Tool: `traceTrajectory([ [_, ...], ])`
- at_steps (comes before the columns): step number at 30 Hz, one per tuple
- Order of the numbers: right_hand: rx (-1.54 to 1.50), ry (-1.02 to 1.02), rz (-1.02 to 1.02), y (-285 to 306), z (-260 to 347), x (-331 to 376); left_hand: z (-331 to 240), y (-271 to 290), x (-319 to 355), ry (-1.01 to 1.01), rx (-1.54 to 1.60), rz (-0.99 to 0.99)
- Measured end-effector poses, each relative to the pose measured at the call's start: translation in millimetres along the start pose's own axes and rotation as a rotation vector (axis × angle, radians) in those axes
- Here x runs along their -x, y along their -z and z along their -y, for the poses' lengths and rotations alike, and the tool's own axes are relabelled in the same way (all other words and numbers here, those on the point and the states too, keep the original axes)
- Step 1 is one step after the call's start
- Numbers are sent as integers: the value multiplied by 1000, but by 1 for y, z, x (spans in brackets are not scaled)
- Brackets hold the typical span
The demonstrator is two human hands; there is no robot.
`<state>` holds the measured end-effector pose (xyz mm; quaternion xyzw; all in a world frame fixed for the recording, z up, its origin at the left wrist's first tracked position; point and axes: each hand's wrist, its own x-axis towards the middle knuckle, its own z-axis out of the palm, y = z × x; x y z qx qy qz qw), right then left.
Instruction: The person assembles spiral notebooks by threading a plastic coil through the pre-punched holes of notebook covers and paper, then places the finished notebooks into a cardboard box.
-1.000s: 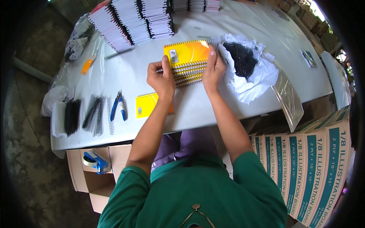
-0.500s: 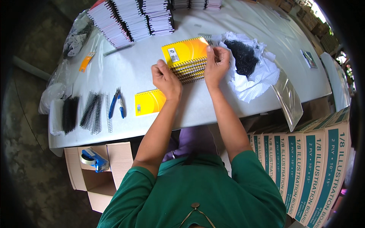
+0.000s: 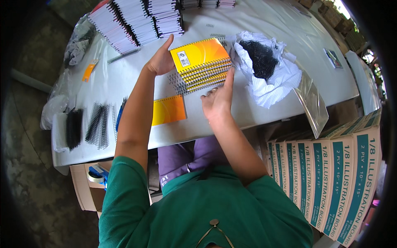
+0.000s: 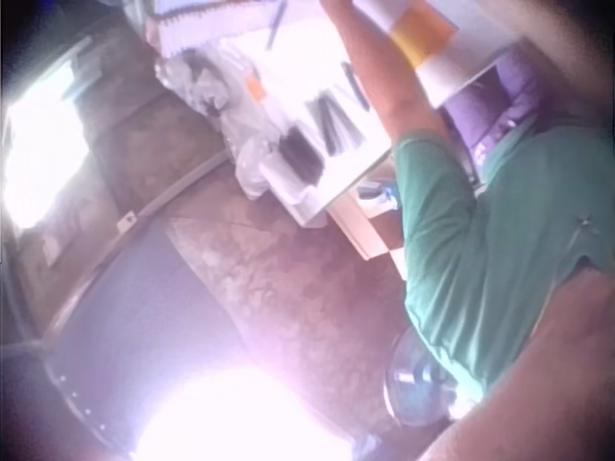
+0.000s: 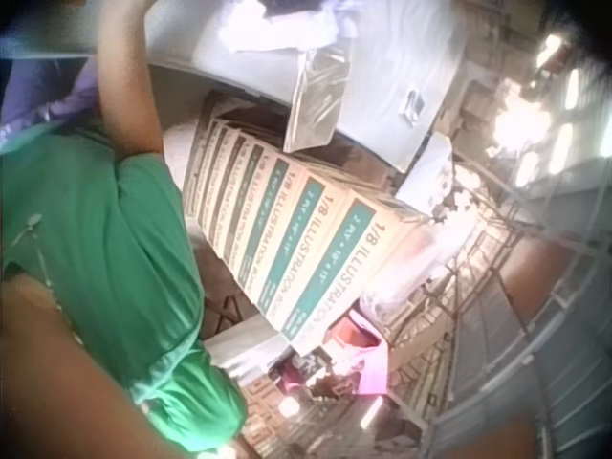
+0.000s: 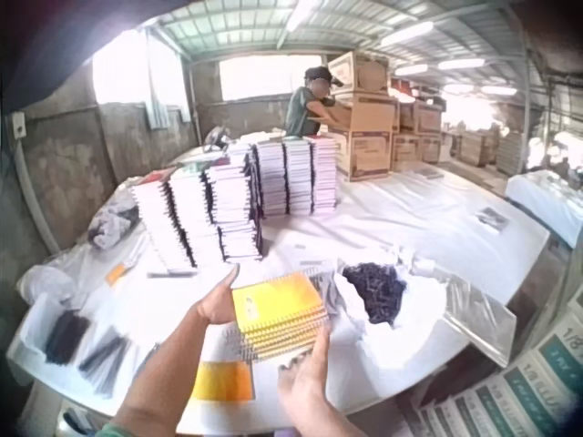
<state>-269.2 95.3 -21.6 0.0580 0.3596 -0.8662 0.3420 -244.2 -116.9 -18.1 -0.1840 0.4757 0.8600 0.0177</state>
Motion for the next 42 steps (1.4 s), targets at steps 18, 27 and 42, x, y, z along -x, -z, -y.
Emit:
traceTrajectory([
  [18, 21, -252, 256, -31, 16, -4, -1, -11, -13, 57, -355, 58],
  [27, 550, 839, 77, 20, 36, -50, 43, -56, 51, -665, -294, -545],
  [42, 496, 837, 208, 37, -2, -64, 115, -108, 30, -1026, -90, -1250],
])
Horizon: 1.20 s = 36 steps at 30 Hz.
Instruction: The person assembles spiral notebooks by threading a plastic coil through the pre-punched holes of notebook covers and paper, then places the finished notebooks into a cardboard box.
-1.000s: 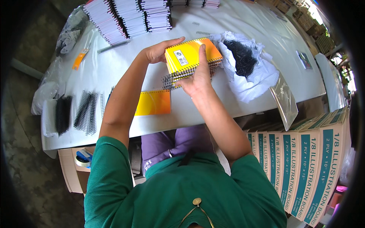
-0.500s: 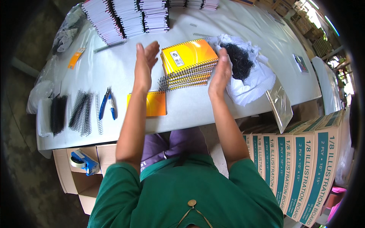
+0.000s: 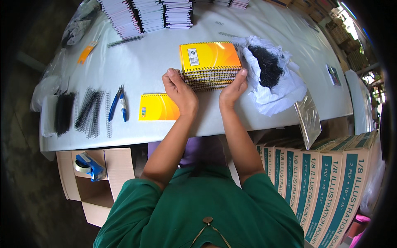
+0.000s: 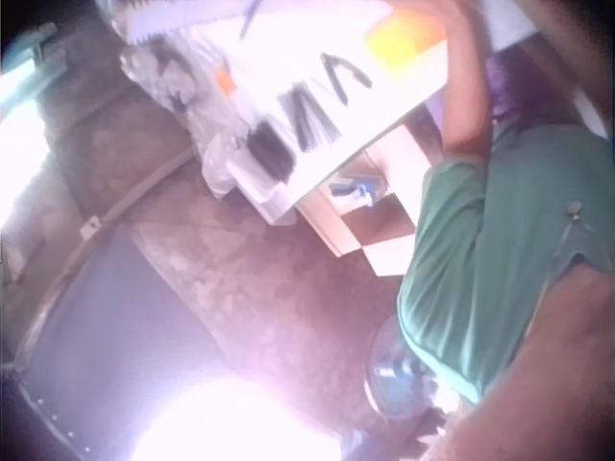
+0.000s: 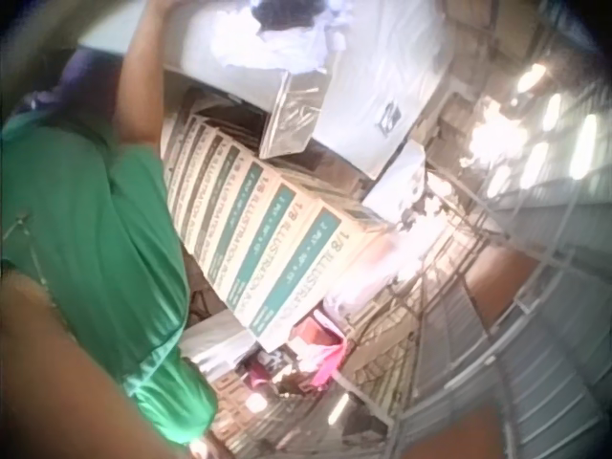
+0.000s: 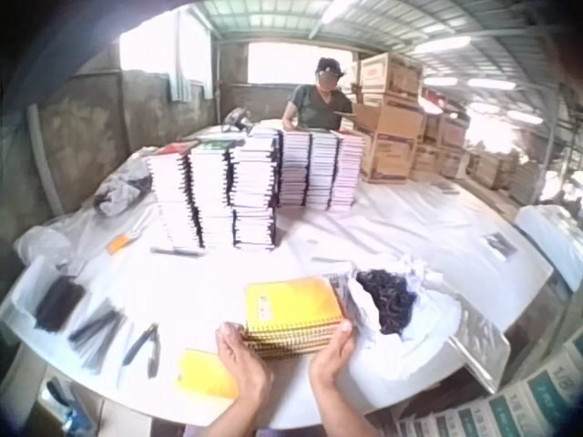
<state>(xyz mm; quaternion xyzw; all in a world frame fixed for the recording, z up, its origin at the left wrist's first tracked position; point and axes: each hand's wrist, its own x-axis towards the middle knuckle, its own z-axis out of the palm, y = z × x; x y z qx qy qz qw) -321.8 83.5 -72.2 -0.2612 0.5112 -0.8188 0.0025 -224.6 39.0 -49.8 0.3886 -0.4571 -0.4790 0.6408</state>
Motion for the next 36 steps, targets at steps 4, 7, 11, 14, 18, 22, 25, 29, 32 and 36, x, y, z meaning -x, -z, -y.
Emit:
traceTrajectory([
  [4, 276, 229, -94, 11, 19, 4, -22, 27, -24, -284, -147, 19],
  [7, -58, -152, 83, 35, 64, 48, -37, 89, -63, -396, -1014, 670],
  [11, -39, -1478, 609, 62, 98, 102, -22, 145, -36, -507, -1115, 937],
  [14, -194, -1437, 498, 56, 83, 140, -52, 152, 6, -356, -905, 1120],
  [18, 218, -560, 831, 35, 107, 130, -70, 165, 7, -167, -565, 795],
  [22, 218, -18, 979, 3, 100, 88, -82, 162, -13, 71, -103, 789],
  [25, -19, -370, 960, -16, 67, 84, -53, 165, -22, 50, -424, 738],
  [29, -204, -498, 913, -18, 54, 88, -44, 187, -61, -473, -941, 600],
  [32, 38, -258, 1078, -14, 42, 91, -38, 214, -125, -390, -1392, 142],
  [36, -58, -94, 1119, -31, 41, 81, -40, 224, -152, -81, -1477, 385],
])
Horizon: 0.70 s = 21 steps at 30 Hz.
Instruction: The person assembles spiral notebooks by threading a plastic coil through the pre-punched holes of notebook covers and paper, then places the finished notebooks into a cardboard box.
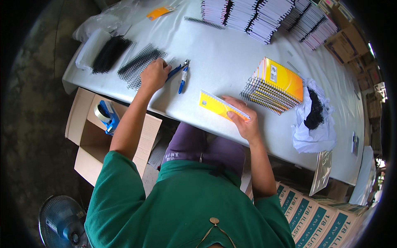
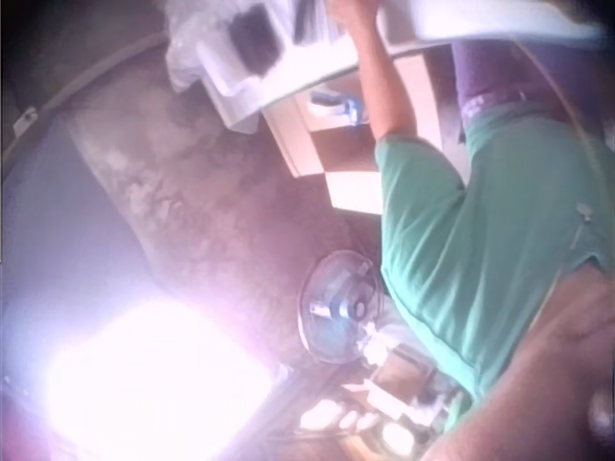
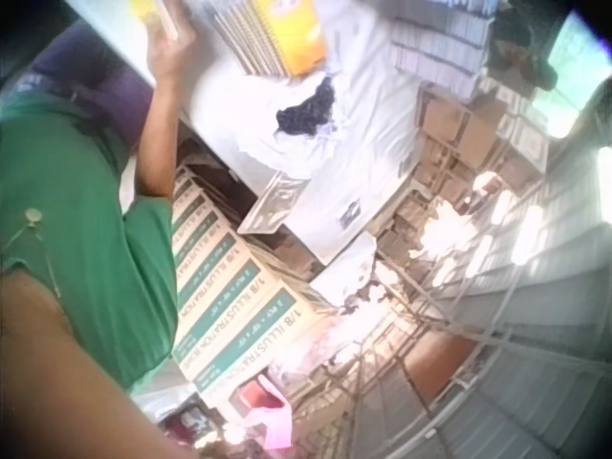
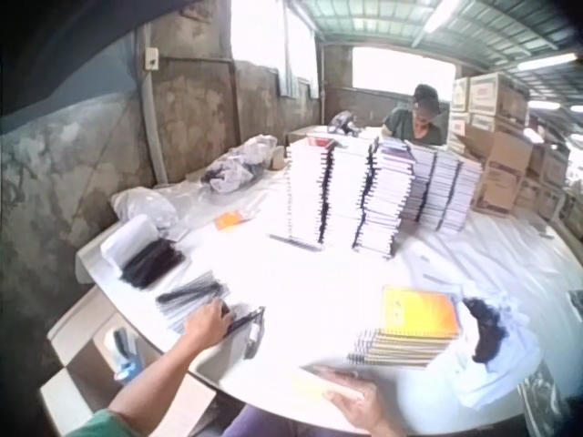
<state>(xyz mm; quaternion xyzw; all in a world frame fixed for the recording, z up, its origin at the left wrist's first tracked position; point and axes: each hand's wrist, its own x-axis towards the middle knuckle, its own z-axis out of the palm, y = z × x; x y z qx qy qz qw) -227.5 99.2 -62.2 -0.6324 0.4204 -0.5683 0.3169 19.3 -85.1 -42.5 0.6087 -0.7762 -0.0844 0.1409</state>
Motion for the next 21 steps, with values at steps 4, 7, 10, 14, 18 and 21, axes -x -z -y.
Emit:
traceTrajectory([
  [4, -212, -99, -76, 3, -4, 8, -18, 25, 20, -107, 765, 242],
  [7, -197, -152, -96, 4, -5, 11, -45, 42, 67, -256, 851, 563],
  [10, -209, -236, -64, 1, 6, 7, -54, 32, 97, -366, 649, 645],
  [14, -138, -190, -108, -1, 6, 6, -60, 38, 95, -363, 431, 666],
  [18, -79, -219, -68, 0, -2, 11, -47, 26, 78, -342, 554, 448],
  [21, -60, -197, -92, -2, -4, 13, -49, 25, 75, -262, 642, 492],
])
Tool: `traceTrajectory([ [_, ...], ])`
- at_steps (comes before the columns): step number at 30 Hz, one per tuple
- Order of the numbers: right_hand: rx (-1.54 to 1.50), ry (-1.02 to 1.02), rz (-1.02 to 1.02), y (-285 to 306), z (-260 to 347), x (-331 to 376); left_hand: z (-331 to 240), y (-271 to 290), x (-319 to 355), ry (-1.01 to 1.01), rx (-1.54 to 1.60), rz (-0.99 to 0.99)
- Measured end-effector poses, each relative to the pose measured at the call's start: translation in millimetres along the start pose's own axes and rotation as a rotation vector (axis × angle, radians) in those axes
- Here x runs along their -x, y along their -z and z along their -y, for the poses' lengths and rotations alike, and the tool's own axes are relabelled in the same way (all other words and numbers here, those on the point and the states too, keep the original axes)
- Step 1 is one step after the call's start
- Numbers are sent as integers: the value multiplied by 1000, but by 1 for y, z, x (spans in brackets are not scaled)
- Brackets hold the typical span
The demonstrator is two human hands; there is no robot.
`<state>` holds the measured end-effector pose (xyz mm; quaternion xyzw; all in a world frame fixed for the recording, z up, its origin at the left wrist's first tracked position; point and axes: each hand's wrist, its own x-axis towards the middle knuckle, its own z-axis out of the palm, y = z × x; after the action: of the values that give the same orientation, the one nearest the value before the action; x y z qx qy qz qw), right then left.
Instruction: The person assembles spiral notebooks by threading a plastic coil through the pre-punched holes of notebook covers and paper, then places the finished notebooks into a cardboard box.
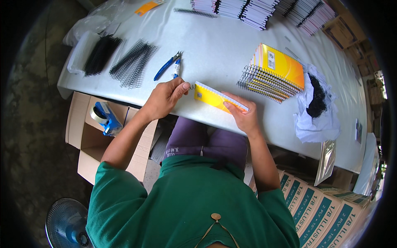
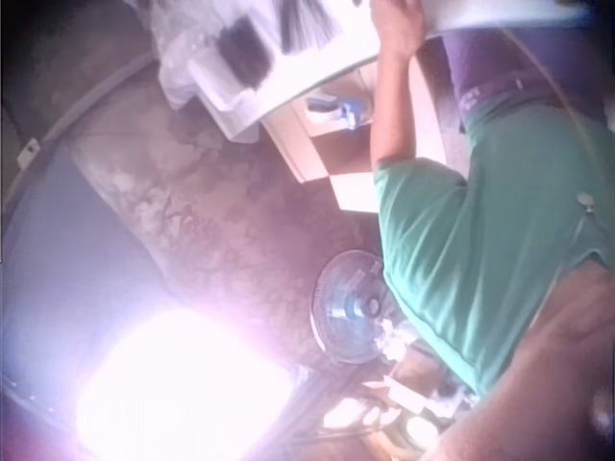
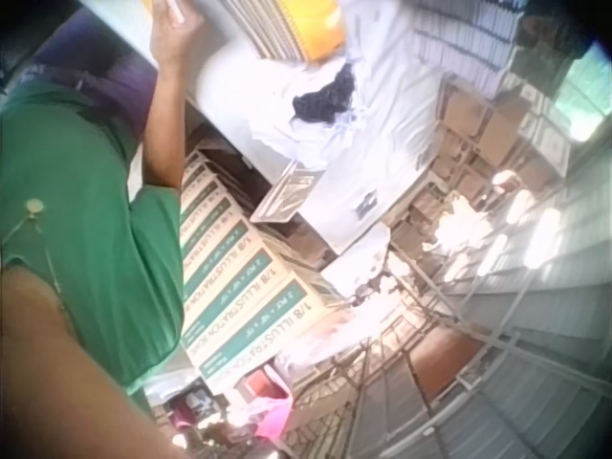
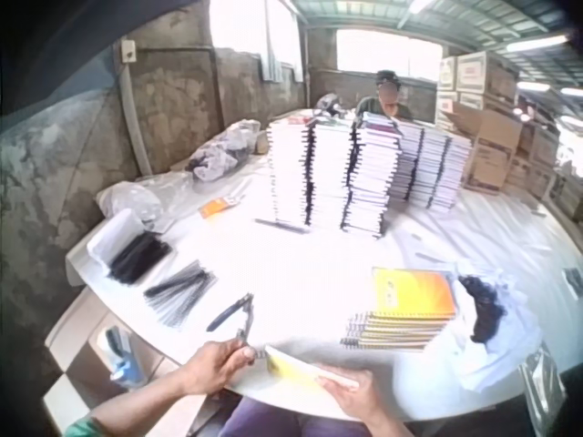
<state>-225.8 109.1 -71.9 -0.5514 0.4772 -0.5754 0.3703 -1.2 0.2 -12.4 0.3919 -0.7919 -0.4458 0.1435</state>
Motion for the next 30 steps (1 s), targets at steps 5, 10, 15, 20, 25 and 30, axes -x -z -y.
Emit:
traceTrajectory([
  [5, 97, 53, 15, -1, 3, 1, -15, 13, -12, 255, 219, 151],
  [10, 144, 91, 7, -3, 6, 1, -8, 22, -28, -437, -104, -51],
  [15, 217, 134, -1, -4, 8, 5, -52, 31, -26, -226, -719, 403],
  [20, 269, 237, -99, -18, 8, 12, -37, -2, -14, -622, -1025, -478],
  [25, 277, 253, -123, -19, 7, 17, 39, -56, 7, -781, -1082, -477],
  [30, 272, 297, -87, -30, 5, 16, 60, -55, -9, -536, -931, -584],
])
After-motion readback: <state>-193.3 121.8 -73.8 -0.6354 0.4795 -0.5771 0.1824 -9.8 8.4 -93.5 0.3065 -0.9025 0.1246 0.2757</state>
